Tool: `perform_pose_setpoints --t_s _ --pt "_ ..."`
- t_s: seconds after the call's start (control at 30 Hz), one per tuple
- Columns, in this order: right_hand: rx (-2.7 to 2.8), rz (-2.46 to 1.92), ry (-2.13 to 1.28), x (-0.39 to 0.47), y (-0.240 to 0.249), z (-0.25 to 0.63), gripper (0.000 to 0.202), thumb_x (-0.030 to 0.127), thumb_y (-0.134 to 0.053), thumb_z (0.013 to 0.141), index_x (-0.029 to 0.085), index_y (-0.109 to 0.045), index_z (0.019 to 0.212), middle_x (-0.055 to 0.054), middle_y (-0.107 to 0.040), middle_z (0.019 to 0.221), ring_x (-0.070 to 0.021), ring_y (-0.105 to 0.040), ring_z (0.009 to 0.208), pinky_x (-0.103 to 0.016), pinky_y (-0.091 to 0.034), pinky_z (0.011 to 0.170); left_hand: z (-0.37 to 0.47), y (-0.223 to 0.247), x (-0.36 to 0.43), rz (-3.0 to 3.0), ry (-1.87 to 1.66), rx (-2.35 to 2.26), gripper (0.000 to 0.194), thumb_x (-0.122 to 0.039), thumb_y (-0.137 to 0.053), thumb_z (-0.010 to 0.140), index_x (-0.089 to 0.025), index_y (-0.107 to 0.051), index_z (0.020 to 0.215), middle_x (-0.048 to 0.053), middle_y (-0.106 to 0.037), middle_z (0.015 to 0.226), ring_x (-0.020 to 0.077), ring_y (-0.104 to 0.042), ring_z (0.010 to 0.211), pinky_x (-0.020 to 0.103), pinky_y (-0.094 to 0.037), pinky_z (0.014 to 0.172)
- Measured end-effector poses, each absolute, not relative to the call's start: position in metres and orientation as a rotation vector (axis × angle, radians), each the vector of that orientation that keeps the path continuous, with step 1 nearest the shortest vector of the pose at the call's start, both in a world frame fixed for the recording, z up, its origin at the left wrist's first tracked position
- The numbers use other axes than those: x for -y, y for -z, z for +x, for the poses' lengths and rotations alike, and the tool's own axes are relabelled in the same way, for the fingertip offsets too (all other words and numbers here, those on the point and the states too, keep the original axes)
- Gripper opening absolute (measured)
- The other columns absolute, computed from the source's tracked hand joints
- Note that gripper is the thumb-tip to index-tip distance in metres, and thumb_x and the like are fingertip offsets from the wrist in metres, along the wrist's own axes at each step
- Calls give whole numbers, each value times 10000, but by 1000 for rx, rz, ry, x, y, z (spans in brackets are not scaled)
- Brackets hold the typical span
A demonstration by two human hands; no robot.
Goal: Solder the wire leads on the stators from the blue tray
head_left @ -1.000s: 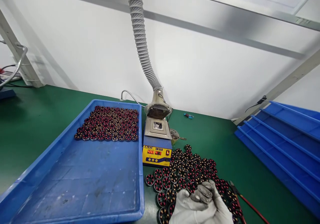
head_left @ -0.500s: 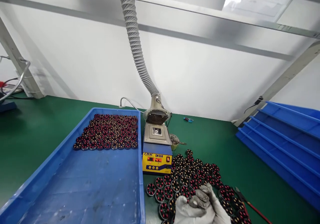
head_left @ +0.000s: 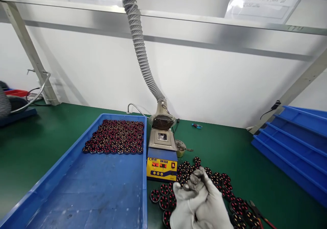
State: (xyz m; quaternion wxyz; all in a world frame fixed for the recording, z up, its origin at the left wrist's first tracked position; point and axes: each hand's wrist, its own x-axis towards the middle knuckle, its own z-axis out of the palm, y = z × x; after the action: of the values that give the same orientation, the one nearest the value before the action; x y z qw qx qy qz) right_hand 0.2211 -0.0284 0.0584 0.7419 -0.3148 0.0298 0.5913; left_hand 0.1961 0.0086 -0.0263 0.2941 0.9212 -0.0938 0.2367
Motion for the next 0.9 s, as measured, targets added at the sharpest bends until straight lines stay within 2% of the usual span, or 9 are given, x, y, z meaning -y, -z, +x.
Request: perform_pose_setpoints --t_s 0.1,0.23,0.37,0.43,0.5,0.57,0.67,0.77,0.9 --pt "-51 -661 -1236 17 -88 219 300 311 -858 450 229 -612 602 102 -635 539 -113 -582 475 -351 -528 616 197 0 -16 2269 -775 -142 236 -339 -436 790 -285 -632 671 83 -599 814 250 -561 918 405 -438 702" --pt "38 -585 -1130 12 -119 225 288 300 -844 461 206 -587 553 90 -607 481 -90 -566 437 -244 -512 510 201 -45 -24 2142 -799 -418 310 -268 -315 926 -257 -624 934 81 -630 1000 224 -540 1046 398 -458 782" --pt "91 -459 -1013 18 -128 234 316 255 -850 413 201 -554 512 123 -555 447 -40 -524 402 -153 -492 463 173 -68 -18 2151 -653 -589 279 -356 -399 935 -162 -578 1028 78 -636 1003 207 -599 933 392 -493 771" --pt "101 -414 -964 24 -127 239 331 222 -853 387 200 -544 504 136 -537 439 -24 -504 384 -130 -486 457 137 -68 -10 2186 -538 -655 254 -386 -498 882 -169 -605 960 61 -644 940 196 -615 858 364 -498 758" --pt "103 -387 -936 29 -125 243 334 200 -850 384 198 -537 501 138 -533 436 -21 -502 376 -122 -484 452 98 -67 -5 2224 -433 -717 158 -313 -572 813 -175 -627 867 76 -649 846 233 -623 805 376 -496 727" --pt "122 -376 -928 34 -124 246 322 203 -841 409 197 -531 499 133 -532 430 -28 -511 376 -129 -489 453 68 -68 -3 2268 -380 -779 174 -220 -493 818 -157 -619 920 123 -642 904 272 -611 837 420 -477 752" --pt "155 -343 -922 38 -125 247 304 203 -822 464 194 -520 497 128 -529 420 -32 -514 370 -125 -479 440 58 -76 -5 2200 -580 -616 290 -180 -363 874 -187 -602 1038 96 -613 1072 220 -551 993 367 -412 903" --pt "203 -295 -924 38 -127 241 280 188 -804 508 190 -524 515 126 -529 419 -26 -505 362 -114 -452 416 82 -82 -3 1849 -727 -392 286 -206 -392 867 -172 -661 778 52 -639 833 182 -556 834 308 -409 860" --pt "247 -276 -997 37 -128 229 223 228 -764 593 193 -550 540 116 -544 435 -40 -508 369 -192 -508 502 114 -79 -3 1430 -779 -358 214 -247 -567 734 -149 -548 546 -13 -483 554 133 -466 595 254 -396 643"
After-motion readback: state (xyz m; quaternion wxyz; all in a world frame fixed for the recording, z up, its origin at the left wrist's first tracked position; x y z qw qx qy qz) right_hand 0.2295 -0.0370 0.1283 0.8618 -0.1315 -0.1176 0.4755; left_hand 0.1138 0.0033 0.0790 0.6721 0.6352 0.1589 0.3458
